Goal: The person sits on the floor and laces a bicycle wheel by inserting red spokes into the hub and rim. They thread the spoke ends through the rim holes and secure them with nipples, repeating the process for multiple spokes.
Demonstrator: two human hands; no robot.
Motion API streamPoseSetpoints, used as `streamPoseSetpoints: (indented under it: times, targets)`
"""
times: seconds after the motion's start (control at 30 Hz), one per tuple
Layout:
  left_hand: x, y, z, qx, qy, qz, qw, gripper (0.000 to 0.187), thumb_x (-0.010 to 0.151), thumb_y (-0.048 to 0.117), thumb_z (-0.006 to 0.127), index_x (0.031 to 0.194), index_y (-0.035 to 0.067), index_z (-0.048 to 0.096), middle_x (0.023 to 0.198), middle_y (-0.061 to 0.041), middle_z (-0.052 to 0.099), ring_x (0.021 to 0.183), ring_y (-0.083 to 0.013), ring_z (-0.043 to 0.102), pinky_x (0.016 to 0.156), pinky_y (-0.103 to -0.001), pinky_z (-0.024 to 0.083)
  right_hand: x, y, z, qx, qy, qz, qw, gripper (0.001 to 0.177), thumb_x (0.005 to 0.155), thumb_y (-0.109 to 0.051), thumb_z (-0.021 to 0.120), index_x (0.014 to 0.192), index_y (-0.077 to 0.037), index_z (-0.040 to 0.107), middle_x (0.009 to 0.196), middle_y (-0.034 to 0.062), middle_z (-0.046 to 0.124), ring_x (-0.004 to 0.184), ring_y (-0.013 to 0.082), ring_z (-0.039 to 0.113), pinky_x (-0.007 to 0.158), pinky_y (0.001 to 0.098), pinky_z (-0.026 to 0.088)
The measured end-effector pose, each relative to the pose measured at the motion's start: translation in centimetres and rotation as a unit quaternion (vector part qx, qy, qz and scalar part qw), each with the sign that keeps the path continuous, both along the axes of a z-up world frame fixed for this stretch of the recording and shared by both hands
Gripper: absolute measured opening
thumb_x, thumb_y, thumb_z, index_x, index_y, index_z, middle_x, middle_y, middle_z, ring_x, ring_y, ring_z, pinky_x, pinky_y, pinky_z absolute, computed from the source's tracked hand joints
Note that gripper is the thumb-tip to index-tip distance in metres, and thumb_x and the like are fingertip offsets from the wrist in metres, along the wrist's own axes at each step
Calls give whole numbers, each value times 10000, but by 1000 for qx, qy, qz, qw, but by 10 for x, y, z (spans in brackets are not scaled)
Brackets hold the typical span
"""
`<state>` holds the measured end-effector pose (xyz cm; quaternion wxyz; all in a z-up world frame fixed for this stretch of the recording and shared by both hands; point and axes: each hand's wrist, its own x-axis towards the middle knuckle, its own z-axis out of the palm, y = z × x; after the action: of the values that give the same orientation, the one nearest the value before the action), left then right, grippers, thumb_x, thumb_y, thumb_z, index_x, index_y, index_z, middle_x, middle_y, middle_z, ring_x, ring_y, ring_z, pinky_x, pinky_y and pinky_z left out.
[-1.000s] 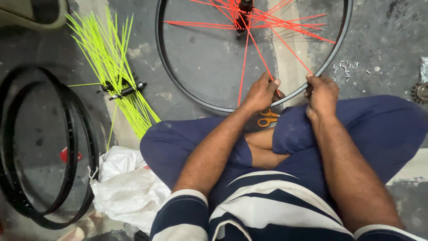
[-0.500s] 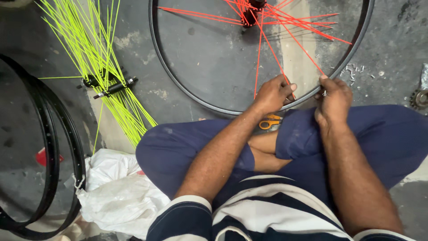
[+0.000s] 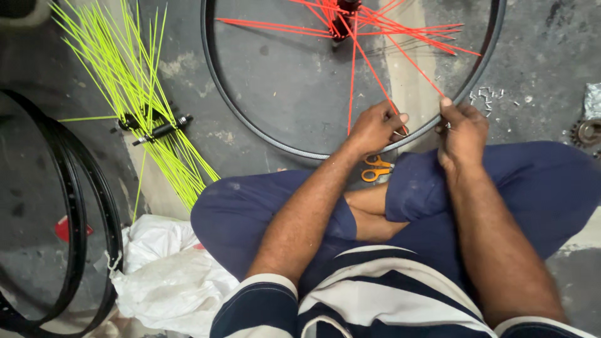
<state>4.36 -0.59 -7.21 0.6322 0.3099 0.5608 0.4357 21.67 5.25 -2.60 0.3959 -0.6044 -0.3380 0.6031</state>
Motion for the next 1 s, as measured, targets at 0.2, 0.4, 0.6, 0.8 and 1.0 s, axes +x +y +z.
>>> streamPoseSetpoints:
  times: [0.2, 0.4, 0.6, 0.8, 1.0]
  targets:
    - [-6, -1, 9, -8, 4, 7, 1000, 254, 983, 238, 656, 1003, -13, 627, 832, -106, 750, 685, -155, 722, 617, -300, 590, -3, 2, 0, 17, -28, 22, 999, 144, 957, -142, 778, 981, -16, 712, 747, -11, 622, 597, 96, 523, 565, 255, 423]
    - [-12, -2, 0, -9, -39, -2, 999, 249, 993, 219, 660, 1052, -17, 607, 852, -123, 739, 698, -167, 699, 626, -303, 577, -3, -3, -5, 31, -50, 32, 998, 185, 920, -168, 791, 981, -2, 735, 740, -23, 618, 601, 75, 503, 560, 245, 413]
    - [-25, -1, 21, -47, -86, -49, 994, 251, 971, 174, 669, 1078, -33, 576, 893, -120, 659, 709, -219, 710, 595, -358, 598, -7, 5, 7, 28, -33, 62, 997, 252, 903, -205, 817, 1001, 17, 747, 765, -17, 652, 631, 70, 539, 577, 243, 440]
    - [-25, -9, 33, -55, -122, 15, 991, 226, 998, 160, 659, 1061, -28, 550, 897, -149, 663, 737, -287, 746, 614, -365, 606, -18, 18, 13, 29, -31, 93, 995, 291, 882, -215, 831, 1014, 30, 746, 788, 20, 674, 627, 86, 533, 555, 265, 424]
    - [-16, -5, 37, -40, -146, 77, 985, 216, 986, 149, 660, 1052, 29, 492, 913, -147, 665, 777, -313, 756, 599, -382, 616, -27, 28, 2, 6, 89, 36, 995, 323, 903, -250, 795, 1084, 6, 720, 822, 1, 688, 638, 78, 590, 606, 230, 522]
